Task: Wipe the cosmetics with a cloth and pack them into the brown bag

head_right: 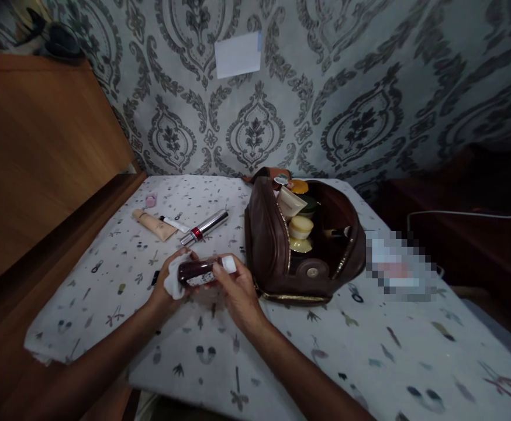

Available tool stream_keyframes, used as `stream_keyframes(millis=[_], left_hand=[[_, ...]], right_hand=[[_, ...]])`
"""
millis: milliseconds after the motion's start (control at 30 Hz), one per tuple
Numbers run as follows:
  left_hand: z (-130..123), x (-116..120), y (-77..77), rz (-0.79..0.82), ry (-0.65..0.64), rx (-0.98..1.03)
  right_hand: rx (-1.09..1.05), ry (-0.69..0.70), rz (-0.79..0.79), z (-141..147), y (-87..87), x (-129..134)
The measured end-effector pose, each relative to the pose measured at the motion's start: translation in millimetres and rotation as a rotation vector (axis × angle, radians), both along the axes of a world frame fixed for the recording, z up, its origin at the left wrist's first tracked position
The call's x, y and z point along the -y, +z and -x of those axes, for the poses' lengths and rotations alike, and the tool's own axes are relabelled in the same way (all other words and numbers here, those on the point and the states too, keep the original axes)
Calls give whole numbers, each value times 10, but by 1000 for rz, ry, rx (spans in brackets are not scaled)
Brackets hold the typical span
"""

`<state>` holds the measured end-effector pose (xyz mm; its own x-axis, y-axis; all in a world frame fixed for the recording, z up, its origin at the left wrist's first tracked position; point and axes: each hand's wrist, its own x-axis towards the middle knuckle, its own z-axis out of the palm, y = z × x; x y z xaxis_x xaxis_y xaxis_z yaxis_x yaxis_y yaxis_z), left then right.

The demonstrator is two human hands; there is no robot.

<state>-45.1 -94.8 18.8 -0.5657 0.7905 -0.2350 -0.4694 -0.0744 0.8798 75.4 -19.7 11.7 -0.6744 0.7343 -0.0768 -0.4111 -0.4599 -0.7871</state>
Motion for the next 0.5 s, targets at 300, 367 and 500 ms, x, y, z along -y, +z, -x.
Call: stream_keyframes(millis=[300,367,500], left_hand=[[-43,-2,15,-56,60,-47],[-70,28,26,-52,25,-170],[-88,111,42,-22,-7,-413]], right_hand=[[-48,-31,148,38,-16,-5],[-52,-54,159,47,-25,-18],[-50,-77,148,50,-31,-15]])
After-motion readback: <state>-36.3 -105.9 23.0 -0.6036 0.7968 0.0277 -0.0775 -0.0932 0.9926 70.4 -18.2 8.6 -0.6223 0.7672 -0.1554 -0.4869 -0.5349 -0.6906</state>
